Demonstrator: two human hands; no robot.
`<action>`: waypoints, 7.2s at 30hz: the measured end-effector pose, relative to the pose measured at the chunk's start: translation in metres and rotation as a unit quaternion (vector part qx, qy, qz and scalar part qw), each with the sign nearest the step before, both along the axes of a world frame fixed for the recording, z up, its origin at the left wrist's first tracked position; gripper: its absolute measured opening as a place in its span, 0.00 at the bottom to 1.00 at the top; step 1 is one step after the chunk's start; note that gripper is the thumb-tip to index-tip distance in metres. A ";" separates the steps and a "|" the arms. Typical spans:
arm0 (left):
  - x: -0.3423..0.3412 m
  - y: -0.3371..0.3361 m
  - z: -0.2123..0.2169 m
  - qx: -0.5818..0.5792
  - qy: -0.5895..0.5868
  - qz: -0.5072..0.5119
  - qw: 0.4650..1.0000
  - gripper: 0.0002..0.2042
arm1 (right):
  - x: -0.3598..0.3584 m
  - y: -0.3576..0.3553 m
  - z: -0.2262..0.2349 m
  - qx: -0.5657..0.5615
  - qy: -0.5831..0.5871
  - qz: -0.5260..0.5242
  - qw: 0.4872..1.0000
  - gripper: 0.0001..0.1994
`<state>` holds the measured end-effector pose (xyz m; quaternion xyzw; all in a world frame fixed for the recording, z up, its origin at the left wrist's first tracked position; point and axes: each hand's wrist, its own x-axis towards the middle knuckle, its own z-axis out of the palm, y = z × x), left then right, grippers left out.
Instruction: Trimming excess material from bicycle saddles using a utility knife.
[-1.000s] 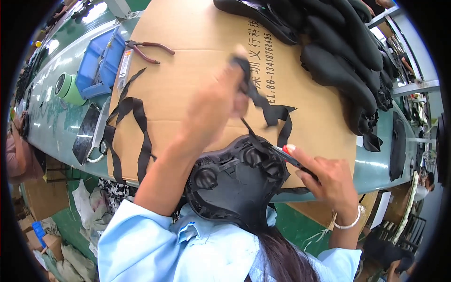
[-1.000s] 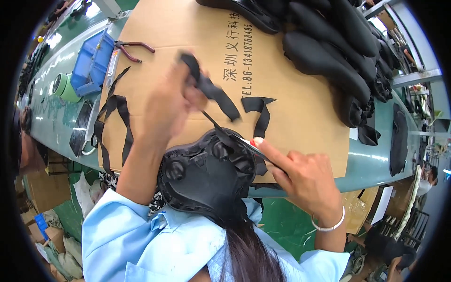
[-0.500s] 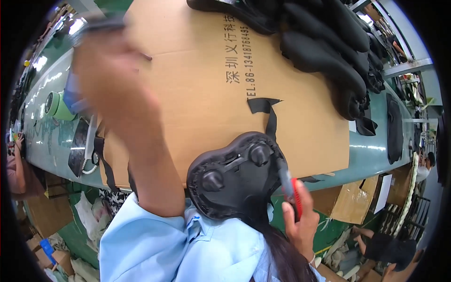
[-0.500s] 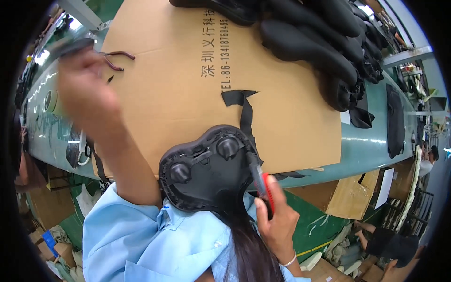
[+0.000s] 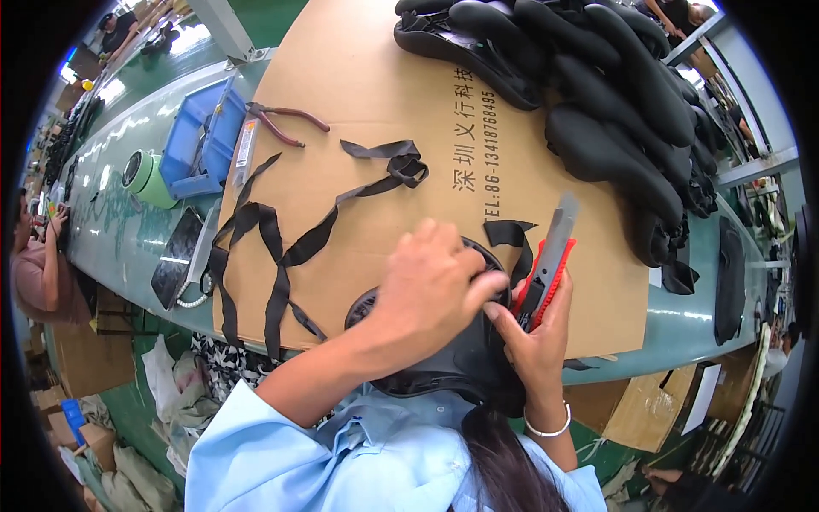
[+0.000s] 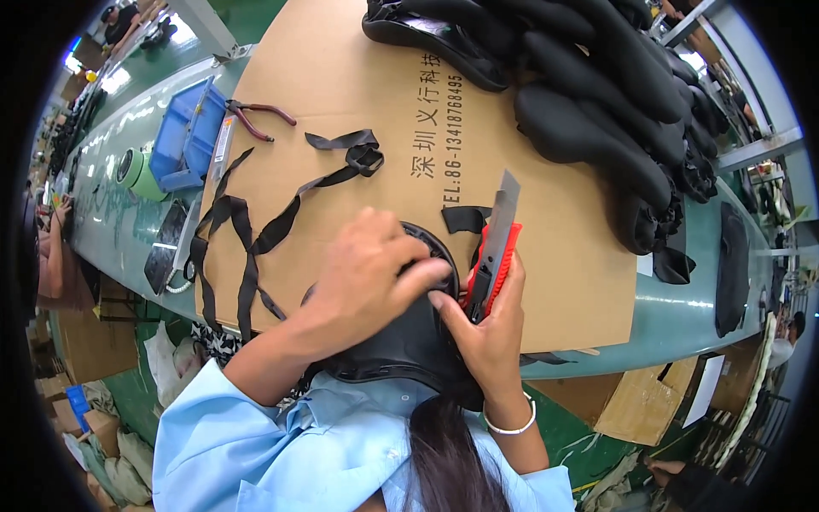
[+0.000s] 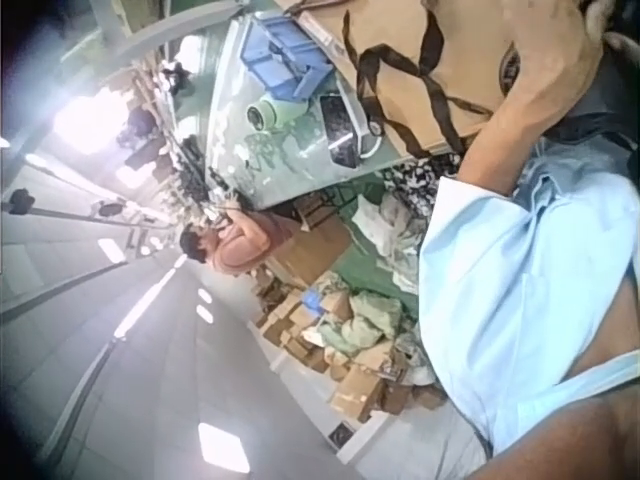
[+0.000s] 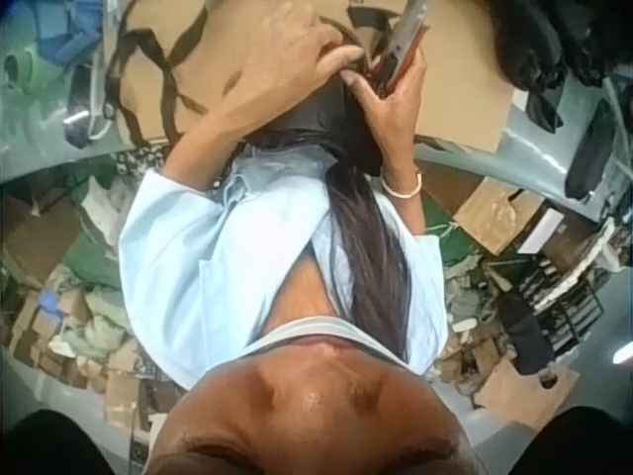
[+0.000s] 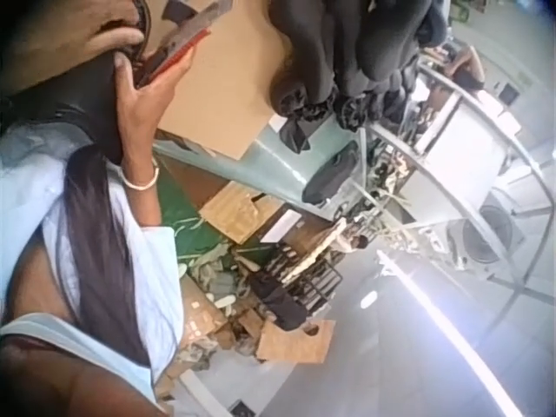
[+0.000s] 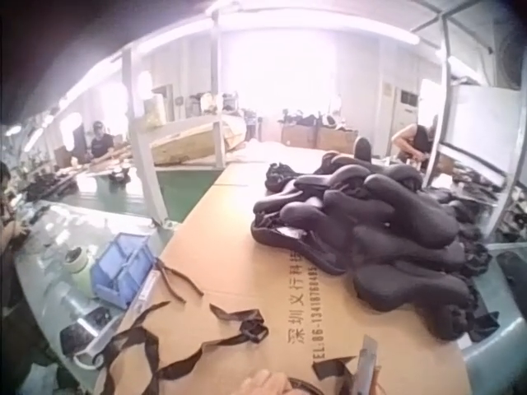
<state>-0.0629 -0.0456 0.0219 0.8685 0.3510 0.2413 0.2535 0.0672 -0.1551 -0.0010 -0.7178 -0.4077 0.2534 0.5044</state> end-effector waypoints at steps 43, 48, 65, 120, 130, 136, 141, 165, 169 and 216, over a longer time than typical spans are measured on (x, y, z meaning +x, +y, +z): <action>-0.072 0.195 0.009 -0.525 -0.414 0.163 0.726 0.18 | 0.044 -0.009 0.049 0.198 0.026 -0.148 0.969 0.20; -0.061 0.363 0.003 -0.433 -0.678 0.242 0.542 0.11 | 0.044 -0.027 0.016 0.102 0.040 -0.178 0.978 0.13; 0.080 0.401 -0.028 -0.391 -0.098 0.097 0.910 0.25 | 0.026 -0.056 -0.064 0.018 -0.004 -0.166 0.986 0.18; 0.016 -0.001 -0.028 -0.225 -0.223 0.086 0.944 0.08 | 0.033 -0.022 0.029 -0.056 -0.244 0.164 0.954 0.25; 0.006 0.003 -0.026 -0.455 -0.448 -0.050 0.768 0.04 | 0.065 -0.071 0.056 -0.177 -0.161 0.239 0.941 0.26; 0.019 0.003 -0.013 -0.278 -0.185 -0.136 0.933 0.05 | 0.056 -0.073 0.075 -0.257 -0.342 0.197 0.882 0.25; 0.034 0.000 -0.022 -0.029 -0.014 -0.250 0.968 0.09 | 0.037 -0.072 0.074 -0.253 -0.402 0.175 0.862 0.25; -0.013 0.045 -0.014 0.043 -0.007 -0.330 0.943 0.07 | 0.013 -0.086 0.019 -0.024 -0.280 0.128 0.951 0.26; -0.004 0.042 -0.017 0.068 0.008 -0.288 0.955 0.06 | 0.015 -0.071 0.022 -0.040 -0.378 0.166 0.910 0.29; 0.003 0.099 -0.040 -0.207 -0.169 -0.146 0.952 0.21 | -0.023 -0.037 0.018 -0.042 0.293 0.046 0.954 0.18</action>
